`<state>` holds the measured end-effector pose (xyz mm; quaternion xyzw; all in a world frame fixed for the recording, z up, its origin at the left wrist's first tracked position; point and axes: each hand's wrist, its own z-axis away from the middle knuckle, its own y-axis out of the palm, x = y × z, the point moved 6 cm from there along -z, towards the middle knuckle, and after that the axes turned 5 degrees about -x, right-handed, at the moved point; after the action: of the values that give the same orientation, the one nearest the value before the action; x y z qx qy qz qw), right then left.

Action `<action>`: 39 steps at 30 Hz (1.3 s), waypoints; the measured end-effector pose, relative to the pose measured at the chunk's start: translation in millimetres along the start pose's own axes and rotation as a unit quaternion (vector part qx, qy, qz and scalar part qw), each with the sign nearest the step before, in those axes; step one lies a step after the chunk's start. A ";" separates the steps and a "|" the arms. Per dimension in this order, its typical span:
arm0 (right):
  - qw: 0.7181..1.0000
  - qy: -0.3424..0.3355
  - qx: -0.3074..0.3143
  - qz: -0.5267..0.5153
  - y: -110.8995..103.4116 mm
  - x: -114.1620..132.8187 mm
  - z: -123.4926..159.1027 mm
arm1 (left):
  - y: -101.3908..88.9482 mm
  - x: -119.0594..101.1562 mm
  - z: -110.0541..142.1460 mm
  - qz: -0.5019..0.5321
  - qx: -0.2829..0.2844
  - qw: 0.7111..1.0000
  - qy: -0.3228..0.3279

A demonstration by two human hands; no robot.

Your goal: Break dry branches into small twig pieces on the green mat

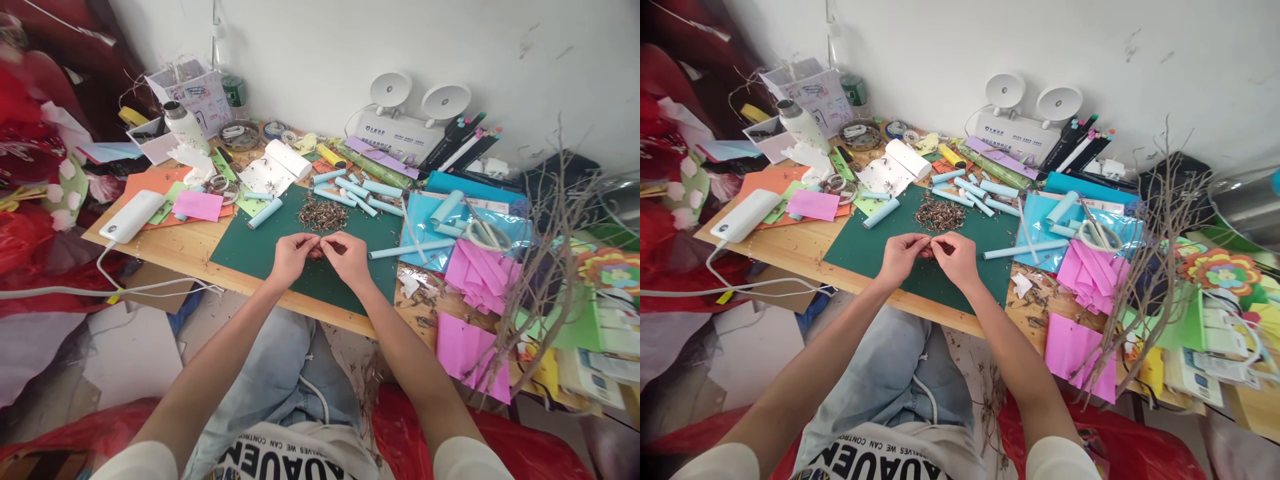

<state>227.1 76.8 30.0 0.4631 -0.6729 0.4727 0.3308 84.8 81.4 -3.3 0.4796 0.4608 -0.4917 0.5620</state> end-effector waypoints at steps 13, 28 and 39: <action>0.998 -0.031 -0.015 0.060 -0.1 0.1 -0.1 | -2.4 -9.1 1.9 -0.065 0.047 0.997 0.020; 0.999 0.032 0.032 -0.021 3.1 -9.0 -0.4 | -6.8 -6.7 8.2 -0.049 0.050 0.997 0.023; 0.984 -0.127 0.042 0.117 5.9 3.7 2.0 | -6.5 -0.9 4.0 0.011 0.062 0.998 -0.018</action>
<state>220.2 74.5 30.7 0.4511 -0.7384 0.4733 0.1652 78.4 77.1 -2.5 0.5095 0.4139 -0.5221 0.5445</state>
